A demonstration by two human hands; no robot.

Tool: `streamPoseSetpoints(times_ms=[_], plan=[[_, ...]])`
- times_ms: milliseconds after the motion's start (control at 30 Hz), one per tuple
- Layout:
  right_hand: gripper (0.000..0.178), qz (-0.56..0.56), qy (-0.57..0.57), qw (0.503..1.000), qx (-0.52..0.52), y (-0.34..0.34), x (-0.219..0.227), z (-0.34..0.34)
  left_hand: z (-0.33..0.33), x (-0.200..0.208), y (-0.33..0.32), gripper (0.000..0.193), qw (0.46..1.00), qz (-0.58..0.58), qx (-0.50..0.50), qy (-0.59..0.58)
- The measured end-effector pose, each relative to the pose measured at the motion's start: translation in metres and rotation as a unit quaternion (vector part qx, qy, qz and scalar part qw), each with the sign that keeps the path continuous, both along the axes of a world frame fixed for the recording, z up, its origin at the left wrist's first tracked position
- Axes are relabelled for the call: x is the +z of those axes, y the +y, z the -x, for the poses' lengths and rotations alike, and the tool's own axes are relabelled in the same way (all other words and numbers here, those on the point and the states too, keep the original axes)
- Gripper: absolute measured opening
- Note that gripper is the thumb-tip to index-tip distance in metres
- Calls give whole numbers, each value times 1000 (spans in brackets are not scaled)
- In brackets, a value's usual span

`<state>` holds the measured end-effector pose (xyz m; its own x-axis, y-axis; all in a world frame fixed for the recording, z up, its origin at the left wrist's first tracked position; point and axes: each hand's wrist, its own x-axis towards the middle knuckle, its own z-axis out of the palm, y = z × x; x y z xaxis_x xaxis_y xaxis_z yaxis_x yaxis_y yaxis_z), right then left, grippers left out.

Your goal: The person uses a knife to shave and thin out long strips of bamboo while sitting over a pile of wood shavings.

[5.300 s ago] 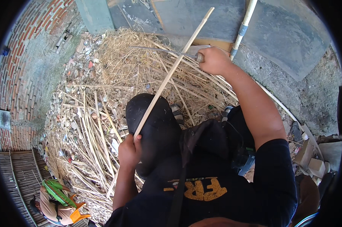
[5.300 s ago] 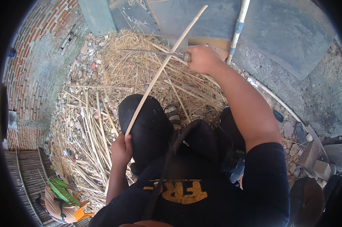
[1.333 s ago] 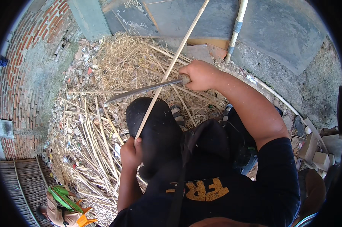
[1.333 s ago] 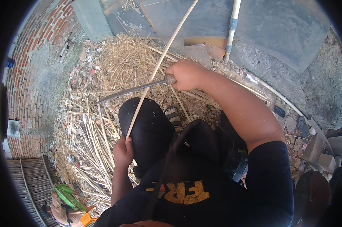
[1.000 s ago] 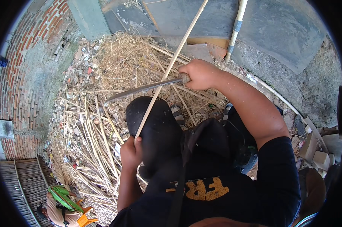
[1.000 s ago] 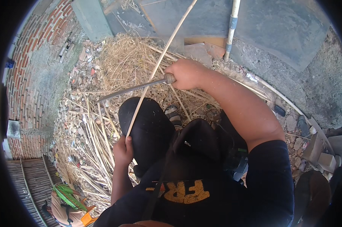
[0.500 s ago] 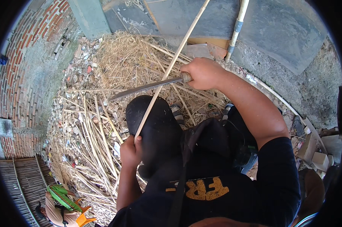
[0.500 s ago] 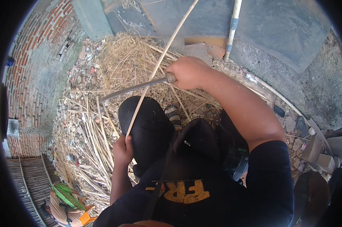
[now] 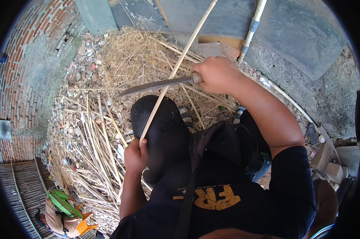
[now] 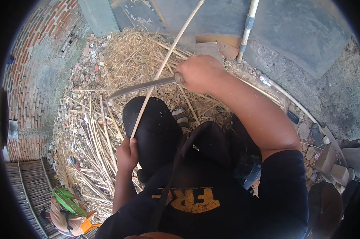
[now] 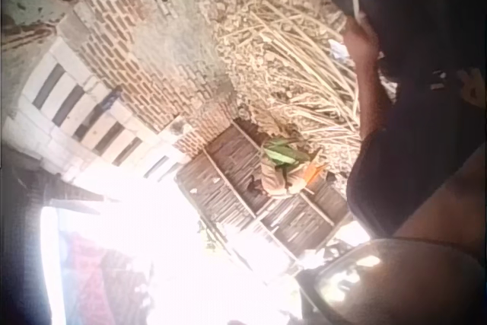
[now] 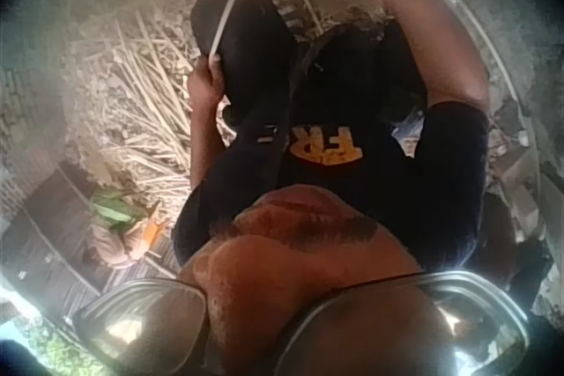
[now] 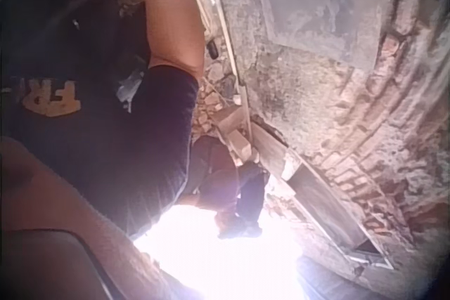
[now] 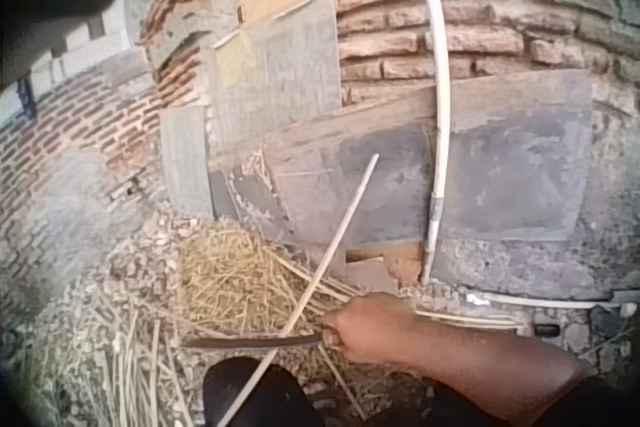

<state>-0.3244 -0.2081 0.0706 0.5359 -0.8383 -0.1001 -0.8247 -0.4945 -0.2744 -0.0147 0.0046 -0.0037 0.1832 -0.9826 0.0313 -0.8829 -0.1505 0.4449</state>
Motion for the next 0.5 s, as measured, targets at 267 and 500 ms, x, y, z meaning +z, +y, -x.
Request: streamPoseSetpoints(times_ms=[267, 500], plan=[[17, 0, -21, 999, -40, -26, -18, 16, 10, 6, -3, 47, 999, -5, 5, -34], [17, -11, -4, 1000, 4, -2, -4, -1, 5, 0, -1, 46, 999, 5, -1, -31]])
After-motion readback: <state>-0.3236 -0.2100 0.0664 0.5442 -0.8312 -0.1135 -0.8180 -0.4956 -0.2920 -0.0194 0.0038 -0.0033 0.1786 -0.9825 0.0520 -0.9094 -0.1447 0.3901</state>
